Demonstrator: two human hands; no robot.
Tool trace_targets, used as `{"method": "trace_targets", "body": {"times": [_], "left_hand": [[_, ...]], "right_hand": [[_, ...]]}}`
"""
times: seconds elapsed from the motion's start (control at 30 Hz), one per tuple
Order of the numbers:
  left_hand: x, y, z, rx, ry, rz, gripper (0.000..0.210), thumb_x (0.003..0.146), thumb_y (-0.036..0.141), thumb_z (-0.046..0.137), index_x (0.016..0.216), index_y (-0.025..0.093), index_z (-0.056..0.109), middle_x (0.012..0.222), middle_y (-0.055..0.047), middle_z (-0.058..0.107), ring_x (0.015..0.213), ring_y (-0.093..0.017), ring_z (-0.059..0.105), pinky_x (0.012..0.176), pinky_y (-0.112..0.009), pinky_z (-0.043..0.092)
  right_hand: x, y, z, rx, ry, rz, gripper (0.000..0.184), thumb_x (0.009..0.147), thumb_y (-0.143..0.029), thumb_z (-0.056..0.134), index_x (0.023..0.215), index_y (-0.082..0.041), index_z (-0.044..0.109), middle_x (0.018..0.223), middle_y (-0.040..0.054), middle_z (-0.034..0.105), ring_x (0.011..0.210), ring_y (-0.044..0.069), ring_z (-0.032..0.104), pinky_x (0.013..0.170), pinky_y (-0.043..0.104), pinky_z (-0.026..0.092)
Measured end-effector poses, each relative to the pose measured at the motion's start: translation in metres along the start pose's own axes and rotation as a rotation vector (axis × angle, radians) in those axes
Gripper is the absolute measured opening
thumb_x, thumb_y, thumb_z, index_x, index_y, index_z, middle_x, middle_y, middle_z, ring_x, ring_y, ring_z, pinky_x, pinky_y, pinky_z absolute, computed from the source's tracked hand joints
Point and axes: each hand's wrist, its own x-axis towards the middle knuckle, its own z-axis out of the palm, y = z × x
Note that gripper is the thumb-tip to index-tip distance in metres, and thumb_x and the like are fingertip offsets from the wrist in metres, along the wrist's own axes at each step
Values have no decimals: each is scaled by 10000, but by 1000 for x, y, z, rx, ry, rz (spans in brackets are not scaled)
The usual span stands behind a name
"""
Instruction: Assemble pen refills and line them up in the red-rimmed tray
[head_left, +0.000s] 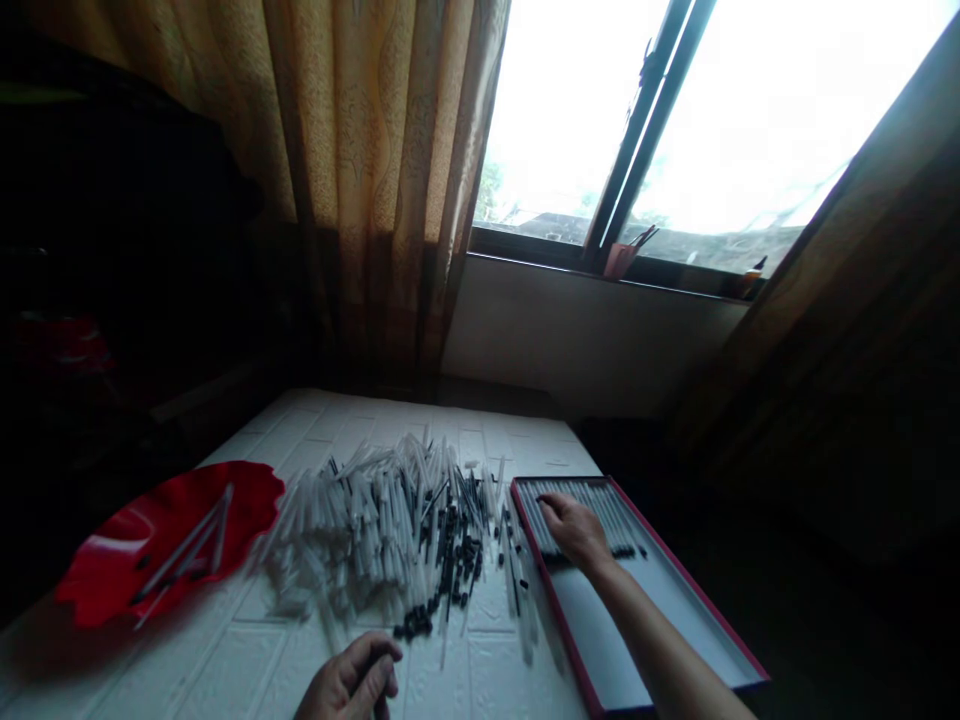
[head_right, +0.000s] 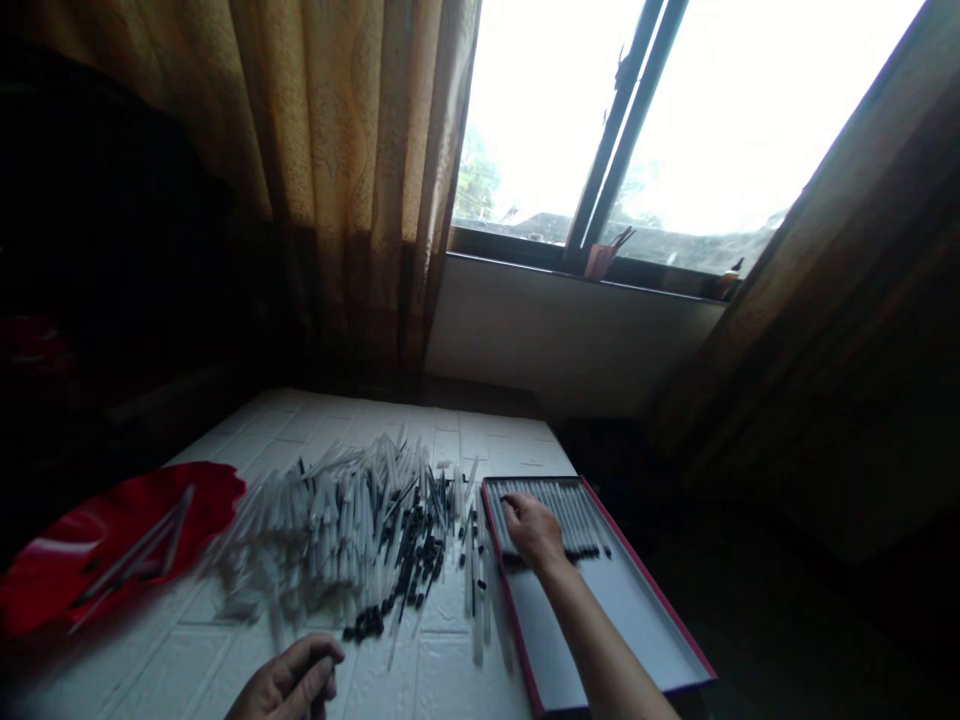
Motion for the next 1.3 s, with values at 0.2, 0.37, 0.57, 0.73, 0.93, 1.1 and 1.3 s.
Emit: {"method": "trace_targets", "body": {"times": [0.2,0.37,0.57,0.73,0.93,1.1,1.3], "left_hand": [[-1,-2,0,-46,18,21,675,577,830,595,822,205,660,608,20,586,488,-118,550,330,-153,330],[0,2,-1,-142,6,17,634,595,787,639,830,198,645,605,29,585,484,-115,568,338,-152,356],[7,-6,-5,-245,13,18,604,581,754,685,804,196,628,559,35,571,436,-114,555,300,-153,344],[0,7,-6,-277,-19,13,582,581,720,720,803,188,638,570,33,591,449,-105,568,326,-152,377],[-3,19,-5,-308,-18,-2,580,562,702,747,798,182,650,578,29,610,446,-96,565,333,-148,369],[-4,21,-5,-321,-14,-7,570,554,691,759,790,183,651,577,30,611,448,-97,566,336,-150,370],[-4,20,-5,-341,-12,-7,568,543,679,774,782,178,651,574,27,622,444,-97,573,340,-151,371]], "right_hand": [[-20,-64,26,2,-60,-223,215,903,-225,533,974,-263,733,976,22,732,887,179,678,729,219,434],[-30,-98,41,-3,-94,-303,230,908,-209,513,918,-256,738,936,30,730,830,180,681,663,222,408],[-37,-129,55,7,-137,-321,220,901,-241,516,932,-271,732,950,26,733,844,172,682,663,212,393],[-39,-150,65,14,-165,-267,238,897,-305,500,878,-249,731,909,45,746,850,190,686,662,222,398],[-35,-163,66,45,-213,-170,280,876,-342,488,867,-248,753,893,71,763,856,223,700,638,244,413],[-26,-168,65,93,-267,-98,257,811,-346,549,896,-239,766,934,88,764,902,253,699,646,262,432],[-19,-170,67,168,-327,-29,215,800,-285,581,874,-195,761,914,98,759,917,262,693,671,279,445]]}}
